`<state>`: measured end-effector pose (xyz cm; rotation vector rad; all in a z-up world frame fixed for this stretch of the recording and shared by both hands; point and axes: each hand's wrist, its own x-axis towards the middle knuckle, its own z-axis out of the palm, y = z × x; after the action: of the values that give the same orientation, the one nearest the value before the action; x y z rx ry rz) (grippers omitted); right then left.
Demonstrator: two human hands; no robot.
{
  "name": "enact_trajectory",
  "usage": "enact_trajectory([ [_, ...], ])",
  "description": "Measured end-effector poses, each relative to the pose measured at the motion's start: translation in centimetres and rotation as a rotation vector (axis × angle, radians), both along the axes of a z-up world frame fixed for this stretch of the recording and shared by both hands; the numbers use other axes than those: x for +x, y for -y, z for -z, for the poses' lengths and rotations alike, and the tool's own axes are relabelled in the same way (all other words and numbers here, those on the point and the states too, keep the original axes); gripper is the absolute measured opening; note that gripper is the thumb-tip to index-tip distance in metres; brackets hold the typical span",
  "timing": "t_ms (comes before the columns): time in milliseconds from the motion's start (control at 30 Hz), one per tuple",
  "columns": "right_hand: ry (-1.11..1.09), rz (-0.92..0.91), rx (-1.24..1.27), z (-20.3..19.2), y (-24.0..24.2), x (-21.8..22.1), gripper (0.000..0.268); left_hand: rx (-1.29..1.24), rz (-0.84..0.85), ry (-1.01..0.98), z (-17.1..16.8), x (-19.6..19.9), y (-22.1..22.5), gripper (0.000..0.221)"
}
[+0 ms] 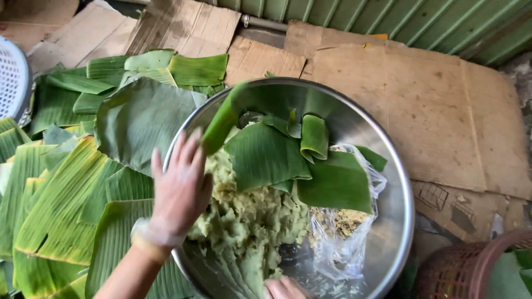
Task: The person is portioning a green food paste and placing it onto banana leaves to prepare for wrapping cakes.
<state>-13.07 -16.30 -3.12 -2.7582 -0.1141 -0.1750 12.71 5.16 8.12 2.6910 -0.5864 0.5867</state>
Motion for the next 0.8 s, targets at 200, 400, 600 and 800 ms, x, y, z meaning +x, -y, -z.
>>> enact_trajectory([
  [200,-0.846,-0.122,0.198,-3.9,1.4,5.7,0.059,0.083,-0.179,-0.128,8.3,-9.0,-3.7,0.057],
  [400,-0.76,0.146,0.38,-6.1,1.5,13.2,0.053,-0.217,-0.318,-0.149,7.6,-11.4,-0.5,0.046],
  [600,-0.94,-0.195,0.223,-4.5,-0.1,9.9,0.057,-0.233,-0.305,-0.148,7.1,-10.5,-0.7,0.033],
  [800,-0.786,-0.076,0.264,0.8,2.5,3.7,0.029,-0.285,-0.274,-0.16,6.6,-10.7,-1.1,0.033],
])
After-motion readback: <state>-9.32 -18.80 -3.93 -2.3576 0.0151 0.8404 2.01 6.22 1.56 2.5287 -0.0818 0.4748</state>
